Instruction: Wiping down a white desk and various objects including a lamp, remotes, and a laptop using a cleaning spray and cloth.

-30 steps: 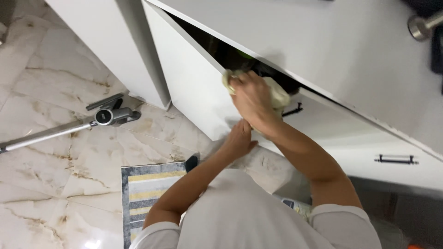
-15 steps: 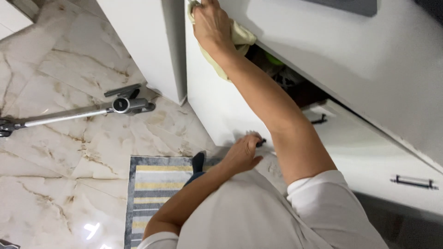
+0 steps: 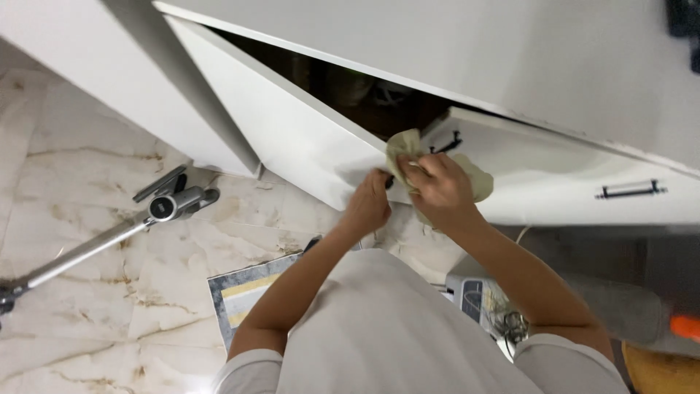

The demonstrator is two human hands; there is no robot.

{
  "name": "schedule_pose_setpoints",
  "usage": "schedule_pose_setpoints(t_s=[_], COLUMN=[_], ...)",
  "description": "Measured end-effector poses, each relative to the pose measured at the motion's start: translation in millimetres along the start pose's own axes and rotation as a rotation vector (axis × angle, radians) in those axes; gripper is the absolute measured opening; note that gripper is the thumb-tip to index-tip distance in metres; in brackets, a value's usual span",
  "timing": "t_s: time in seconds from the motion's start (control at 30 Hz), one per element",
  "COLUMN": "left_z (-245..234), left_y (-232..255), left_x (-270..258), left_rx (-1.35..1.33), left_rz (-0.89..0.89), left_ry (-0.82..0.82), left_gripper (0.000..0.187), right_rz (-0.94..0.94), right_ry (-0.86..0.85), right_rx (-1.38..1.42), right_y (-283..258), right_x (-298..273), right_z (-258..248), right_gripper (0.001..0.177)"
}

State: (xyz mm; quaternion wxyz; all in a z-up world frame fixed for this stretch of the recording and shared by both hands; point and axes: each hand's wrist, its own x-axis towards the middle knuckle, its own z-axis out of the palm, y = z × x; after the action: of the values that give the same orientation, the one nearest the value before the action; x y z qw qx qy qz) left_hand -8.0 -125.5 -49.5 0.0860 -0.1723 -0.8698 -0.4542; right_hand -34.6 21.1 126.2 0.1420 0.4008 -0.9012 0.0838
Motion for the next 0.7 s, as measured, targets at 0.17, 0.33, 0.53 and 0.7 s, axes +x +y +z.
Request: schedule_pose_setpoints(t_s=[0.17, 0.33, 0.53, 0.7], left_z=[12.6, 31.7, 53.8, 61.9], left_y=[-5.6, 2.1, 3.5, -3.1], left_x=[43.7, 104.7, 149.4, 157.1], left_rx=[0.007, -0.017, 0.101, 0.109], left_rz=[0.084, 0.100, -0.014, -0.141], left_ry=[0.066, 0.178, 0.500, 0.502], left_gripper=[0.069, 0.090, 0.084, 0.056], right_rz=[0.197, 0.533, 0.672, 0.714], right_ry=[0.055, -0.085, 0.272, 0.508], right_rx=[-0.127, -0.033, 0.171, 0.226], right_y=[27.1, 55.9, 95.8, 119.5], right_x=[-48.7, -86.0, -79.1, -45.0], right_z=[-12.6, 17.7, 66.5, 97.8], right_gripper=[0.040, 0.027, 0.026, 0.034])
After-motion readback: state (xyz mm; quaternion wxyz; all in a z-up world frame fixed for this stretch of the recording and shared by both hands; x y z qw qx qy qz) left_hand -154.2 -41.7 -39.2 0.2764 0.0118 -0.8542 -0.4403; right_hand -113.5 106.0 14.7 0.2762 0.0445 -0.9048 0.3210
